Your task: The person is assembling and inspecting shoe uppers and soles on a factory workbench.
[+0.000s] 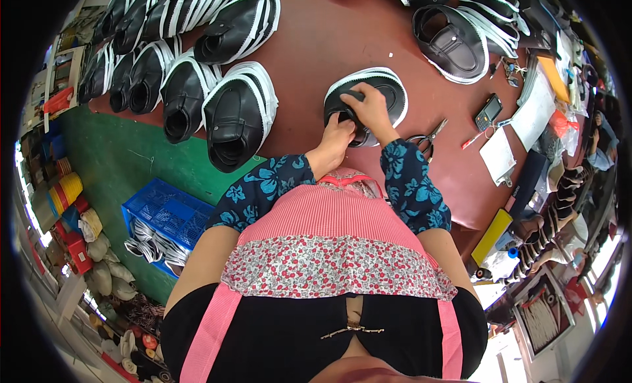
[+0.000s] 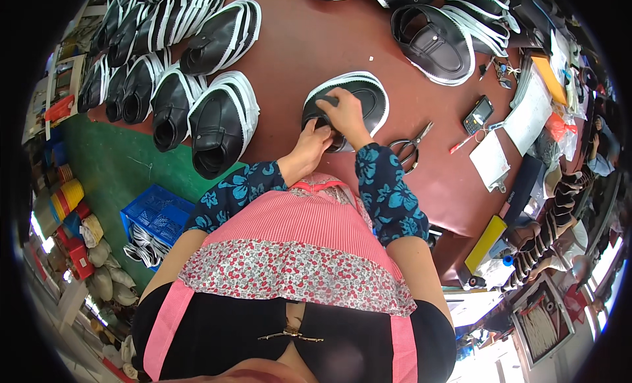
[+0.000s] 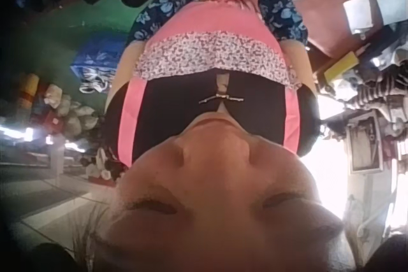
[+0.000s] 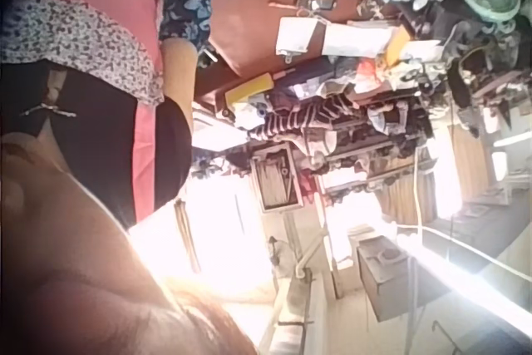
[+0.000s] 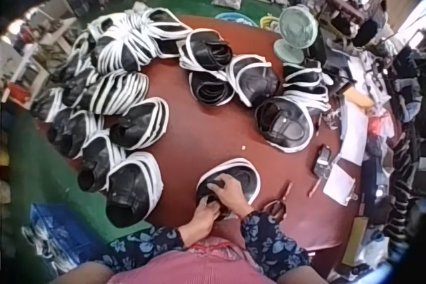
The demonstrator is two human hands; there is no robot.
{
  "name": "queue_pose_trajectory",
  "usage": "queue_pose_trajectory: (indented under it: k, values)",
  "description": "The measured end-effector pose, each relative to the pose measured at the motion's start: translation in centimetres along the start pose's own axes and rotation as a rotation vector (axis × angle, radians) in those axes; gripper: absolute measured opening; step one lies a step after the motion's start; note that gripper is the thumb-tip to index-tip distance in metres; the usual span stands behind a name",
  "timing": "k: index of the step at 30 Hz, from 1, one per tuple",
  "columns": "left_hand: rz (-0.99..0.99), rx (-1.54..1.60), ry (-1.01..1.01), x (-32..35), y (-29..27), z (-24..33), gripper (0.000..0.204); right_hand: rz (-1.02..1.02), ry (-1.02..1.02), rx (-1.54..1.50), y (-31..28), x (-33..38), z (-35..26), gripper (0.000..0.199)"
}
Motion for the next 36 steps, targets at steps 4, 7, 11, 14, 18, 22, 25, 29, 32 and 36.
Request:
queue_pose_trajectory:
  k: [4, 7, 11, 14, 18, 22, 25, 29, 32, 36]
  values:
    - [-0.078, 0.031, 0.202, -2.7, -1.3, 0.2, 0.027, -0.124, -0.039, 0.097, 1.8, -0.6, -0.1, 0.031]
    - [-0.048, 0.024, 0.154, -4.4, -3.7, 0.2, 0.028, -0.399, -0.063, 0.045, 1.0, -0.9, 0.1, 0.031]
    - [0.0, 0.097, 0.088, -3.1, -2.7, 2.2, 0.034, -0.462, 0.355, -0.416, 0.1, -1.0, 1.1, 0.028]
    - [0.076, 0.113, 0.057, -2.7, -2.3, 2.4, 0.042, -0.35, 0.212, -0.235, 1.2, -1.0, 2.0, 0.031]
    - [0.094, 0.089, 0.133, -5.1, -4.2, 2.1, 0.051, -0.088, -0.006, 0.08, 3.6, -1.2, 1.0, 0.034]
    - [0.082, 0.1, 0.128, -4.7, -4.0, 2.6, 0.053, 0.039, 0.114, 0.022, 2.9, -1.0, 1.5, 0.032]
    - [0.078, 0.095, 0.103, -4.9, -3.9, 2.4, 0.054, -0.162, 0.244, -0.217, 2.2, -0.6, 1.4, 0.032]
    - [0.064, 0.087, 0.085, -4.9, -3.0, 2.4, 0.06, -0.041, 0.058, 0.096, 2.2, -0.7, 1.1, 0.031]
    - [0.011, 0.095, 0.051, -4.5, -2.6, 2.2, 0.06, 0.301, 0.034, 0.222, 1.3, -0.5, 2.6, 0.033]
    - [-0.193, -0.025, -0.019, -3.9, -3.1, 2.7, 0.062, 0.25, 0.116, 0.058, -3.0, -0.5, 4.0, 0.036]
Point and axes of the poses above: each hand's wrist, its own x-axis away from the middle knuckle, its own y-axis out of the palm, z = x × y, the point moved 3 cm from there along -x, towards the middle knuckle, and after that the axes turned 3 degrees about -y, right-handed, at the moved point
